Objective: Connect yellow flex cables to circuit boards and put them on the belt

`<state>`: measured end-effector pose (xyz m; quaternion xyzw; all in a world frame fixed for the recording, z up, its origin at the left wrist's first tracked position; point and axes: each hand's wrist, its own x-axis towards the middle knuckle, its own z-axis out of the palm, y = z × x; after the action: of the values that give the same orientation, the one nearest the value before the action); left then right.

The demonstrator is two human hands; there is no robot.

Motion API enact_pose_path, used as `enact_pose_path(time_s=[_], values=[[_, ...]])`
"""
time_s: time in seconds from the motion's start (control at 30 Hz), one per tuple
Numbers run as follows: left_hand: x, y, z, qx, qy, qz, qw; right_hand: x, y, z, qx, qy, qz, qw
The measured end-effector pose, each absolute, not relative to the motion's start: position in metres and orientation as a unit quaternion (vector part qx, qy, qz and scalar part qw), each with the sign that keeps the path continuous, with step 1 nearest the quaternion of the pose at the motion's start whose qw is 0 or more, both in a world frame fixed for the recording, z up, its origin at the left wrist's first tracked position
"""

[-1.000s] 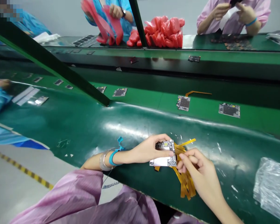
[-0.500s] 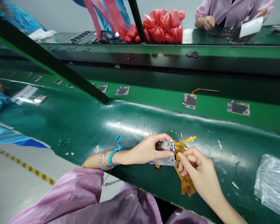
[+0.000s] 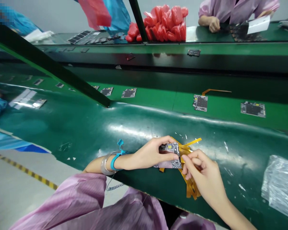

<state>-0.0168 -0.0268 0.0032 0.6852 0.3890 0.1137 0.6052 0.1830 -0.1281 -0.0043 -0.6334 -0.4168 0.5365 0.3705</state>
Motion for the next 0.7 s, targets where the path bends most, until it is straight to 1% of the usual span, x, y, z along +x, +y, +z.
enact_pose_path(time_s=[0.2,0.5,0.7], values=[[-0.016,-0.027,0.001,0.673,0.387,0.11,0.621,0.19,-0.126,-0.011,-0.609,-0.433,0.578,0.329],[-0.015,-0.025,-0.005,0.662,0.393,0.113,0.628,0.185,-0.125,-0.013,-0.598,-0.418,0.582,0.359],[-0.013,-0.026,-0.011,0.666,0.412,0.122,0.61,0.179,-0.128,-0.016,-0.595,-0.4,0.593,0.366]])
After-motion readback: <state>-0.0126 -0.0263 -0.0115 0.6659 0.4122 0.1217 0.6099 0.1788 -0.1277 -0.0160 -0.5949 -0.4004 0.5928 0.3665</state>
